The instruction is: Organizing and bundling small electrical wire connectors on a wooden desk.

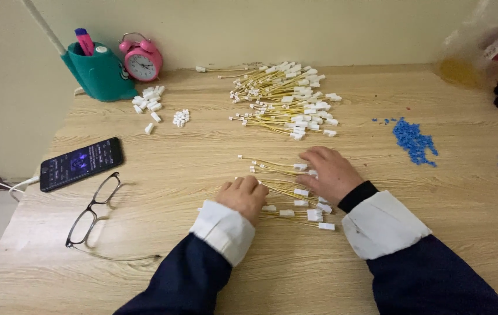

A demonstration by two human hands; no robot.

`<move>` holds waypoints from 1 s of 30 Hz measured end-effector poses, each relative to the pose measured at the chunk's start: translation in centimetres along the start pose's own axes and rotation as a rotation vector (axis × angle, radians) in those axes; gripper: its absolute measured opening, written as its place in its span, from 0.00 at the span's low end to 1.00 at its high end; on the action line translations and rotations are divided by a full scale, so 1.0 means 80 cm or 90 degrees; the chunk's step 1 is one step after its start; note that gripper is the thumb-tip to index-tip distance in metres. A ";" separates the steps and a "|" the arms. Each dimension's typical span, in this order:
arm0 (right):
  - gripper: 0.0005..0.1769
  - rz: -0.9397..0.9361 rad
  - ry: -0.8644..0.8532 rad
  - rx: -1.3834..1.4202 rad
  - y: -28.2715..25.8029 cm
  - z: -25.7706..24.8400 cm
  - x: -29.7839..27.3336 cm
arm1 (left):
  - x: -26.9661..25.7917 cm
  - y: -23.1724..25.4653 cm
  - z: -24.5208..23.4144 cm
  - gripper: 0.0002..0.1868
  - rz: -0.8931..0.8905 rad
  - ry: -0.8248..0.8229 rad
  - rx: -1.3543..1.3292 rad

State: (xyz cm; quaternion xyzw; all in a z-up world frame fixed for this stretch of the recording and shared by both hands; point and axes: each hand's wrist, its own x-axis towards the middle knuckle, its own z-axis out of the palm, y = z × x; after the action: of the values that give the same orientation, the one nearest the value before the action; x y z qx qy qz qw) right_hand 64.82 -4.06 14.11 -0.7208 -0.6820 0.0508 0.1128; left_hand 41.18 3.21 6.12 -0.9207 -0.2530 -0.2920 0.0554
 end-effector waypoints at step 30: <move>0.09 -0.069 -0.193 -0.101 -0.109 0.064 0.013 | -0.106 0.094 -0.084 0.35 -0.892 -0.052 -1.163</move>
State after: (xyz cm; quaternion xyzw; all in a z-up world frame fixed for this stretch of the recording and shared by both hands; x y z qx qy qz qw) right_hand 55.25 -2.15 11.27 -0.6737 -0.7309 0.0990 -0.0460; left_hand 35.58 -8.68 7.21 -0.2838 -0.4048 -0.3031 -0.8147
